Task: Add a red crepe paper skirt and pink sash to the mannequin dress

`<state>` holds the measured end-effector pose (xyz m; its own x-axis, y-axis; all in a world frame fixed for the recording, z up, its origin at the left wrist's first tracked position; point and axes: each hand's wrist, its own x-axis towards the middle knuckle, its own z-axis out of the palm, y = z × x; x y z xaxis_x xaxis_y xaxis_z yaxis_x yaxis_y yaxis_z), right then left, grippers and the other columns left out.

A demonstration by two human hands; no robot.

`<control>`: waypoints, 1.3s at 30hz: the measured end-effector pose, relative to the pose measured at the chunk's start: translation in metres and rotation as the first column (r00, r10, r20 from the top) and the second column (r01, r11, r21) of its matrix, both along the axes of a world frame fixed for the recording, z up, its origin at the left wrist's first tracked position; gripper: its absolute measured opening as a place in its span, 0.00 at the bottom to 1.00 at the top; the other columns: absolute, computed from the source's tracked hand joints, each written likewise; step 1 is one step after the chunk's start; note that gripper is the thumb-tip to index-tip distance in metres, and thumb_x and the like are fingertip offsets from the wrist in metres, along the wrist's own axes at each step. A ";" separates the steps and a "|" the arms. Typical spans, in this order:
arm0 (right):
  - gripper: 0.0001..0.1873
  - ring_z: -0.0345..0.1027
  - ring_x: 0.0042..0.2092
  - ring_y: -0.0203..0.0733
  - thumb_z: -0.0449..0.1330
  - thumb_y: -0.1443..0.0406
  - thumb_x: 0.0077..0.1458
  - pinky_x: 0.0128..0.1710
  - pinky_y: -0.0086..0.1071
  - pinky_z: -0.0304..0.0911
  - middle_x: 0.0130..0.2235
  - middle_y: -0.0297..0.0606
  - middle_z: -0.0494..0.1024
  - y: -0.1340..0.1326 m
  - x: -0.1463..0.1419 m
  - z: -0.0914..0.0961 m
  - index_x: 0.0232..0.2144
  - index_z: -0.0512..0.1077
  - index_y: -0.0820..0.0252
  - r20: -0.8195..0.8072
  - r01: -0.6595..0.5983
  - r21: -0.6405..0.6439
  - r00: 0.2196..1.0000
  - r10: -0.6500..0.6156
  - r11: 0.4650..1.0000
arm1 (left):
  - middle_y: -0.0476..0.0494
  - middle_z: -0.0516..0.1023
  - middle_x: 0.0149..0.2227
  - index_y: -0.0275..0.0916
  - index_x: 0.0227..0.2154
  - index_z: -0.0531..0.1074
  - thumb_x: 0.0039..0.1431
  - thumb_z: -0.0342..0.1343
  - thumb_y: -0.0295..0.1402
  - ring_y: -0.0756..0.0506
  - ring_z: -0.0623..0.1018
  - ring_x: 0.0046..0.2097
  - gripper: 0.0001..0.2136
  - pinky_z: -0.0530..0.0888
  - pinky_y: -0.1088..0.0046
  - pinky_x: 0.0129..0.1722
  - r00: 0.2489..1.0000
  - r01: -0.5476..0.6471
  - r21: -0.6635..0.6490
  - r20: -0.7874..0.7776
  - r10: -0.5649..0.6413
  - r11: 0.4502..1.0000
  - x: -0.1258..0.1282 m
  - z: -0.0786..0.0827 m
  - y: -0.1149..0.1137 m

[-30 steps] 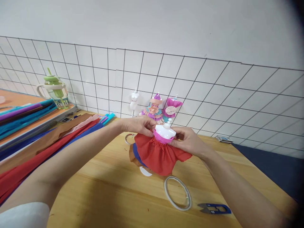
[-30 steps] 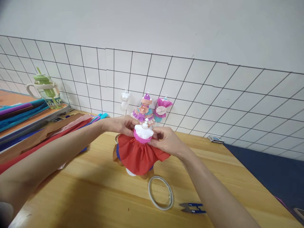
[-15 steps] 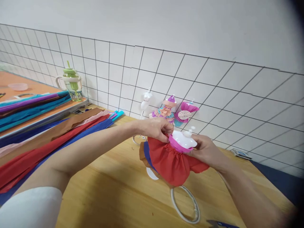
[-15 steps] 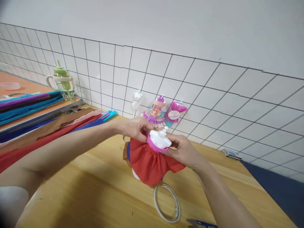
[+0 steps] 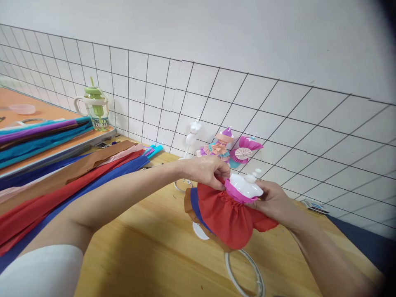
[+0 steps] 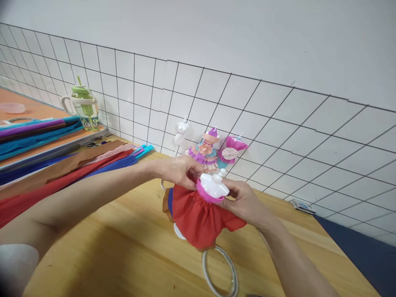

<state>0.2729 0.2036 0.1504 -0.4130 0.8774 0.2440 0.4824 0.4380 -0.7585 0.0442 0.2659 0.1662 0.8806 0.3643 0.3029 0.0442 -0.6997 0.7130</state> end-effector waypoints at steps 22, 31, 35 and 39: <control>0.15 0.71 0.34 0.47 0.70 0.53 0.41 0.35 0.36 0.70 0.27 0.37 0.77 -0.004 -0.003 0.006 0.26 0.76 0.58 0.048 0.031 -0.034 0.998 -0.030 0.999 | 0.52 0.68 0.30 0.38 0.30 0.62 0.44 0.66 0.32 0.51 0.68 0.32 0.17 0.64 0.75 0.30 0.980 -0.199 0.049 0.029 0.198 0.979 -0.009 -0.003 -0.010; 0.12 0.66 0.26 0.42 0.73 0.60 0.32 0.27 0.32 0.64 0.22 0.35 0.75 -0.007 -0.005 0.007 0.19 0.76 0.59 0.053 0.121 -0.007 0.991 -0.121 0.993 | 0.54 0.68 0.28 0.37 0.29 0.63 0.46 0.67 0.30 0.53 0.67 0.30 0.15 0.64 0.76 0.30 0.963 -0.247 -0.092 0.086 0.255 0.965 -0.011 -0.014 -0.040; 0.12 0.66 0.26 0.41 0.71 0.60 0.35 0.25 0.31 0.62 0.25 0.36 0.76 -0.008 -0.003 0.000 0.18 0.73 0.59 -0.060 0.103 -0.143 0.992 -0.112 0.984 | 0.53 0.71 0.27 0.37 0.29 0.66 0.47 0.66 0.31 0.52 0.70 0.30 0.13 0.67 0.76 0.31 0.963 -0.234 -0.140 0.100 0.249 0.962 -0.010 -0.019 -0.049; 0.23 0.68 0.26 0.43 0.67 0.52 0.40 0.23 0.31 0.62 0.24 0.39 0.76 -0.008 -0.004 -0.004 0.11 0.65 0.59 -0.067 0.083 -0.157 0.993 -0.095 0.984 | 0.46 0.78 0.37 0.37 0.37 0.71 0.48 0.66 0.32 0.48 0.76 0.39 0.13 0.71 0.73 0.39 0.967 -0.219 -0.154 0.095 0.235 0.963 -0.014 -0.020 -0.058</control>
